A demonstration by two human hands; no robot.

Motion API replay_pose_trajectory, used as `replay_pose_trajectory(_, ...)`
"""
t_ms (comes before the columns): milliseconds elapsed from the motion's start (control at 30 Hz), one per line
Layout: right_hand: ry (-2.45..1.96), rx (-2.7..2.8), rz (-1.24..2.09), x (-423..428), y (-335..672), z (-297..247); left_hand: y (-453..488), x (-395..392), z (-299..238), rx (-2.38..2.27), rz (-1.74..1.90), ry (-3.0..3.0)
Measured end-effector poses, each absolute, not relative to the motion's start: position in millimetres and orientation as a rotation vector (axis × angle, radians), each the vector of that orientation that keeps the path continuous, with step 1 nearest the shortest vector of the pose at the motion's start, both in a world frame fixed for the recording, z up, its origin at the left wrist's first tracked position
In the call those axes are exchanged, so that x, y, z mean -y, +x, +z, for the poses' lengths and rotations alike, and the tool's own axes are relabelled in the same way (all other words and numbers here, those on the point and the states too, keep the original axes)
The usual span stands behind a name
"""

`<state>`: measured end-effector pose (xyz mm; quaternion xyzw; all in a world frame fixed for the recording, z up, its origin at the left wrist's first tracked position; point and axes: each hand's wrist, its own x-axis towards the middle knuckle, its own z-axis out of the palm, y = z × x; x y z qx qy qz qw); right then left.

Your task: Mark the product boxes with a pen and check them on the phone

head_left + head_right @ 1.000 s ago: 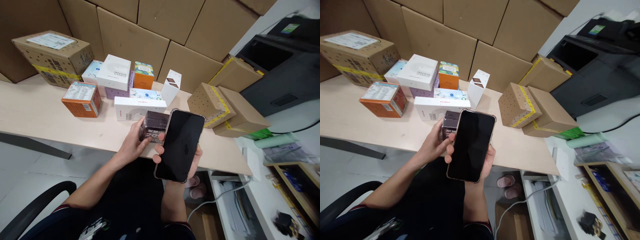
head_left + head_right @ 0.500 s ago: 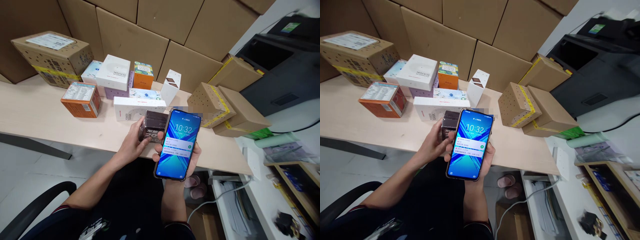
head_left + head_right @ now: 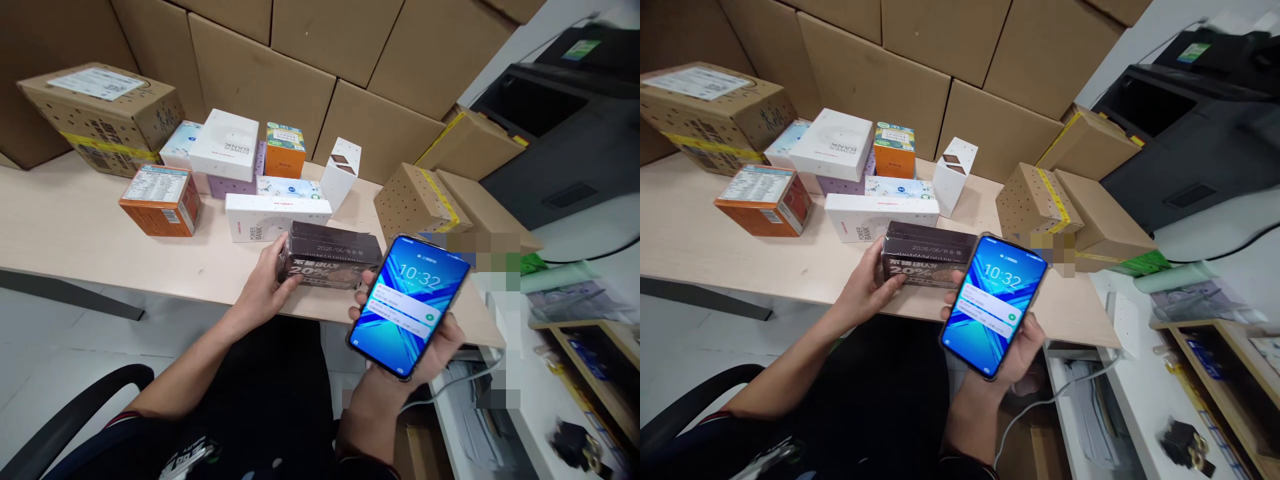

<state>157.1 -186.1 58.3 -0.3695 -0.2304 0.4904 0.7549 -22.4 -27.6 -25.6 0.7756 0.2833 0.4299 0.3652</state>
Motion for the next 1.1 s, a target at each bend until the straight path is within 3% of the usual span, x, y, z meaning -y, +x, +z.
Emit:
replay_pose_trajectory(167,-1.305,0.495,0.643,215,197,44,-23,28,-27,-0.717,1.113,1.992)
replay_pose_trajectory(300,-2.003,0.683,0.176,225,239,23,-22,28,-26,-0.716,1.12,2.016)
replay_pose_trajectory(433,-2.405,0.991,-0.019,224,277,10,-22,29,-25,-0.717,1.113,2.018)
replay_pose_trajectory(900,-2.589,1.112,0.119,218,314,-4,-23,29,-24,-0.714,1.112,2.031)
replay_pose_trajectory(1100,-2.185,1.307,0.04,199,283,27,-23,30,-24,-0.72,1.105,2.032)
